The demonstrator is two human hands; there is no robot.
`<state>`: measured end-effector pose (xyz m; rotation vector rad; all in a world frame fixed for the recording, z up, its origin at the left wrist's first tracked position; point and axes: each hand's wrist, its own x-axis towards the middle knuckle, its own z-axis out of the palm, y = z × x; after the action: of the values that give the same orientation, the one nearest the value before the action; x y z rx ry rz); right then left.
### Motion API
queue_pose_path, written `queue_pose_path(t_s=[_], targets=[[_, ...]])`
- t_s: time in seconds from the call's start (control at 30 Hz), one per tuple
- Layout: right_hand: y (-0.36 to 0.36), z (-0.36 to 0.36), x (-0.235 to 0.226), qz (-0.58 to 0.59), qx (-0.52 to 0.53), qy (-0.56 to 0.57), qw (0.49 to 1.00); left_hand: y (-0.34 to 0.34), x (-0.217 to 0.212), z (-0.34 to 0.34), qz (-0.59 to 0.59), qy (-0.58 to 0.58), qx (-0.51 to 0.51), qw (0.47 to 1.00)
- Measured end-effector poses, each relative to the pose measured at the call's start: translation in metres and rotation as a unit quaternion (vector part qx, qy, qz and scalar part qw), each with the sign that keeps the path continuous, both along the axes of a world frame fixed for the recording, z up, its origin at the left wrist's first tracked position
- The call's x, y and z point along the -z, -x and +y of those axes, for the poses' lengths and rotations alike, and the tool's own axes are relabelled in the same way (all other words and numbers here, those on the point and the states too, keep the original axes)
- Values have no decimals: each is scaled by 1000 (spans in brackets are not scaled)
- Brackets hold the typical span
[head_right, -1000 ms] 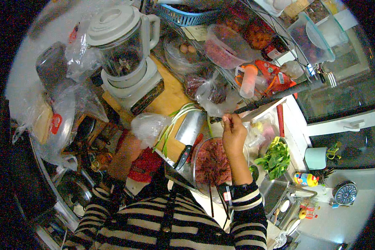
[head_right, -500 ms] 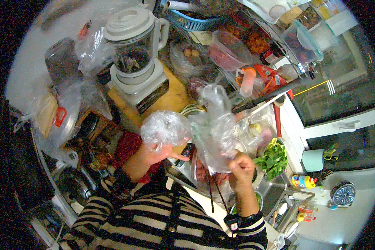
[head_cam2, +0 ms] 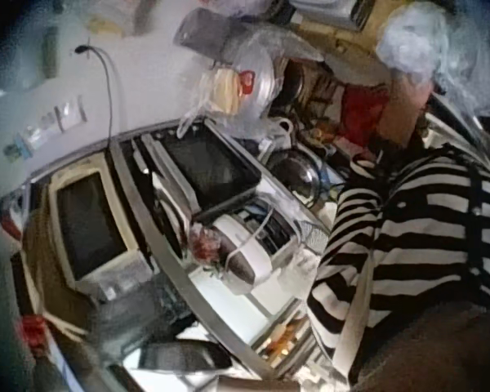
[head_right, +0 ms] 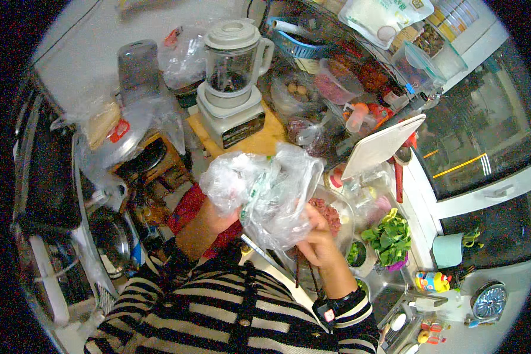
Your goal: The person stirs a simmering pot on the stove using a ladle and chopsticks, then washes hands at the sink. They later open a plastic bag containing flat noodles and place the noodles into a food processor.
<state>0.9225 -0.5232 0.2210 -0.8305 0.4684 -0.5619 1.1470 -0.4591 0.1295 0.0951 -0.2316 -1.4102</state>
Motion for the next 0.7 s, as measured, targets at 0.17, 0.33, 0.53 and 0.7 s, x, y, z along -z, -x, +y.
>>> queue_pose_path(t_s=[0.17,0.33,0.53,0.7], targets=[[7,7,-24,-3,-124,-14,992,8,-24,51,-236,-12,-79,968],[3,25,-17,140,-40,26,989,16,-19,102,-353,-57,-183,916],[-9,31,-11,130,18,19,991,-8,7,168,-174,-125,-236,948],[-37,26,-2,129,-24,114,985,-2,-38,223,-100,-105,-260,955]])
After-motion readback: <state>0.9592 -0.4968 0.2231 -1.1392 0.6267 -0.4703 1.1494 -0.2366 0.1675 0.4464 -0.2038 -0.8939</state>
